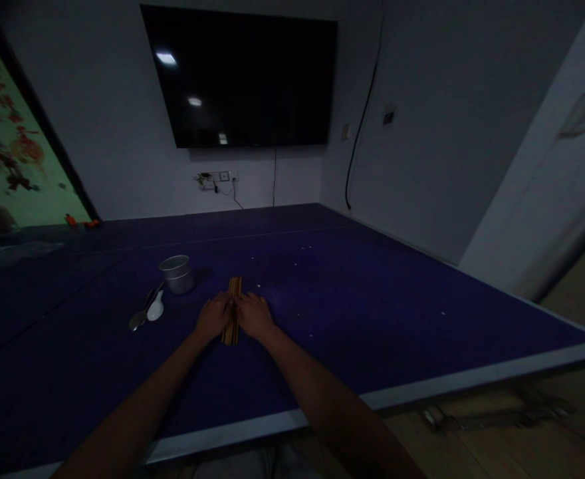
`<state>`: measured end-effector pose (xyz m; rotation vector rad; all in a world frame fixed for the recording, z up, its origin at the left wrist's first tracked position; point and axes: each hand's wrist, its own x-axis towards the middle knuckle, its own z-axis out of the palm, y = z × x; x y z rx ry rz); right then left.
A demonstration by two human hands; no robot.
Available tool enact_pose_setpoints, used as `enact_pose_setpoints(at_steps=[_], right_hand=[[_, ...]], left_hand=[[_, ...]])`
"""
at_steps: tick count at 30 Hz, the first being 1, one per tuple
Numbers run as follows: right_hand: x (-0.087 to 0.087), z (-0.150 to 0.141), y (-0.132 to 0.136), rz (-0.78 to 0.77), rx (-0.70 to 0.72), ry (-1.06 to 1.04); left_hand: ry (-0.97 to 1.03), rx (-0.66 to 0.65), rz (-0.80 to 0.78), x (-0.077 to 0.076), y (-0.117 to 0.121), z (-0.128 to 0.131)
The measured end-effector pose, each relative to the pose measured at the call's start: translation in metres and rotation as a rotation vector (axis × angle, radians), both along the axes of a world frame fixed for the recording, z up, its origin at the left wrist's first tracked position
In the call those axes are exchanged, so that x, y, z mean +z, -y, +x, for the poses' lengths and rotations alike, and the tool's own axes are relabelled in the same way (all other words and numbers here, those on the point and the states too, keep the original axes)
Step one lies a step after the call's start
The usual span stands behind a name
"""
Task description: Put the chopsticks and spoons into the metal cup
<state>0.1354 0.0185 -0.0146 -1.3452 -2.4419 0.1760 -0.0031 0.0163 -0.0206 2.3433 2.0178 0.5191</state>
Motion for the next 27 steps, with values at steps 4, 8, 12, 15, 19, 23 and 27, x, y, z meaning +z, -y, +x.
enact_pose_setpoints(at_steps=[4, 8, 12, 15, 19, 23, 27], right_hand=[[0.001, 0.0, 0.001, 0.004, -0.002, 0.01], [0.0, 0.0, 0.0, 0.007, 0.004, 0.013], [-0.002, 0.0, -0.002, 0.008, -0.022, -0.012], [-0.005, 0.0, -0.005, 0.012, -0.04, -0.06], [-0.006, 0.001, -0.008, 0.046, -0.051, -0.138], [-0.007, 0.001, -0.009, 0.076, -0.083, -0.195], [-0.008, 0.002, -0.009, 0.083, -0.097, -0.215]], left_hand=[[0.021, 0.008, 0.026, 0.001, 0.001, 0.0], [0.051, 0.012, 0.097, 0.007, 0.002, -0.002], [0.106, 0.221, 0.341, 0.026, 0.006, -0.014], [0.154, 0.486, 0.559, 0.042, 0.01, -0.034], [0.202, 0.771, 0.56, 0.05, 0.015, -0.069], [0.246, 0.921, 0.33, 0.043, 0.015, -0.097], [0.228, 0.944, 0.107, 0.037, 0.014, -0.109]])
